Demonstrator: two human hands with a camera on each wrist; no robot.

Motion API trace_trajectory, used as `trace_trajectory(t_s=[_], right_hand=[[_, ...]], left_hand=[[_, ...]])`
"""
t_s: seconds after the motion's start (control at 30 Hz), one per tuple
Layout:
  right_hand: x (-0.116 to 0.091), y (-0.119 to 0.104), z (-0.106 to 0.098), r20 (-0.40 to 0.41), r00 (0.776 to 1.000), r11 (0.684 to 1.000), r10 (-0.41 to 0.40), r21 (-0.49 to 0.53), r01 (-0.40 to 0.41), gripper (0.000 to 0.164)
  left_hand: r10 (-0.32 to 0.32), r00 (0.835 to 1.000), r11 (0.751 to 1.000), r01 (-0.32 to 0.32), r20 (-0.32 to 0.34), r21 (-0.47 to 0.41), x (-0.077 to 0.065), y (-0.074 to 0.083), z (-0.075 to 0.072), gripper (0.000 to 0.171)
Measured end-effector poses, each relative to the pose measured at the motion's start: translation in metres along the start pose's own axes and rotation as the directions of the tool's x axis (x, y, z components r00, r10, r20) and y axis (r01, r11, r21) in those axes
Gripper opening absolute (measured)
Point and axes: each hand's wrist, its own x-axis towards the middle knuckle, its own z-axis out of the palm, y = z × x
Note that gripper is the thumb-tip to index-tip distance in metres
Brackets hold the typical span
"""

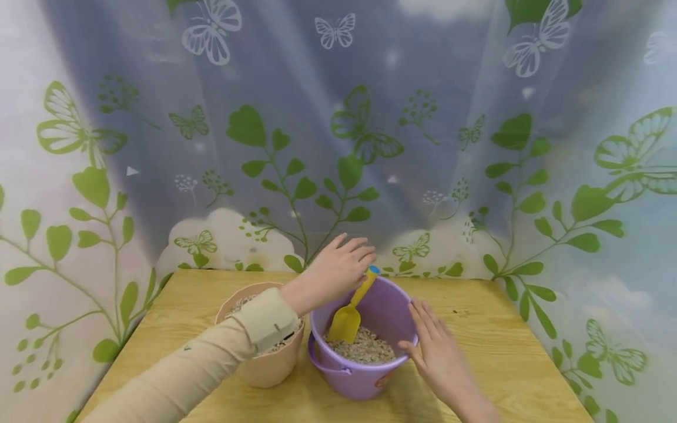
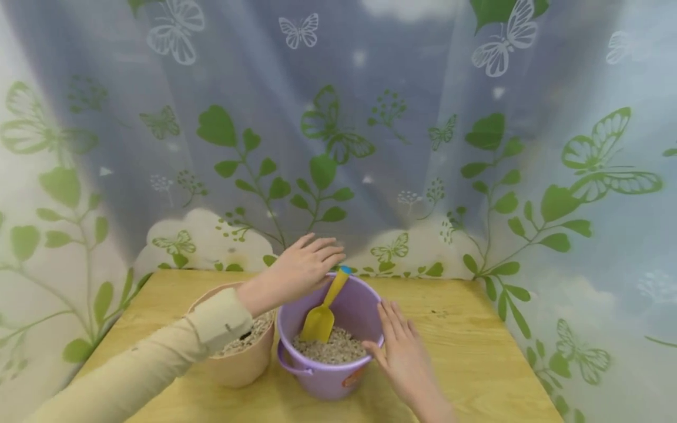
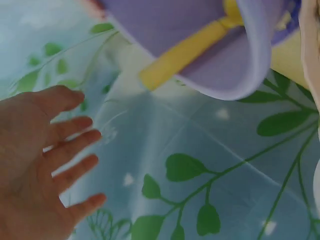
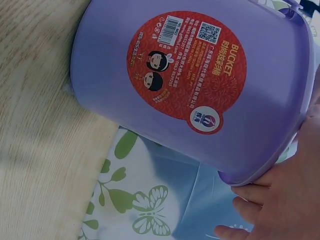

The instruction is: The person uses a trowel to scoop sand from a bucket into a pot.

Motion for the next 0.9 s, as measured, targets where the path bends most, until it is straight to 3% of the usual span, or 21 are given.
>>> trace_trajectory(t_s=[0.13, 0.3, 0.43, 0.7, 0.83, 0.9], right_hand=[[-0.001, 0.000, 0.000, 0.011, 1.000, 1.000, 0.015, 0.002, -0.015, 0.070], [-0.001, 0.001, 0.000, 0.005, 1.000, 1.000, 0.024, -0.001, -0.024, 0.069], [0.000, 0.003, 0.001, -0.005, 1.000, 1.000, 0.016, -0.011, -0.016, 0.069], [0.002, 0.003, 0.004, -0.003, 1.000, 1.000, 0.007, -0.018, -0.007, 0.070], [0.001, 0.003, 0.003, -0.009, 1.000, 1.000, 0.013, -0.009, -0.013, 0.070], [0.000, 0.003, 0.002, -0.012, 1.000, 1.000, 0.018, -0.005, -0.018, 0.069]], left_hand=[[0.112, 0.990, 0.981, -0.124, 0.084, 0.148, 0.021, 0.008, 0.018, 0.036], [0.184, 0.950, 0.937, -0.247, 0.252, 0.247, 0.038, 0.017, 0.033, 0.039], [0.177, 0.934, 0.915, -0.272, 0.309, 0.299, 0.048, 0.021, 0.039, 0.031], [0.130, 0.942, 0.896, -0.245, 0.310, 0.370, 0.052, 0.019, 0.044, 0.019], [0.122, 0.927, 0.840, -0.287, 0.356, 0.461, 0.046, 0.020, 0.044, 0.022], [0.116, 0.909, 0.801, -0.324, 0.400, 0.503, 0.042, 0.022, 0.044, 0.027]])
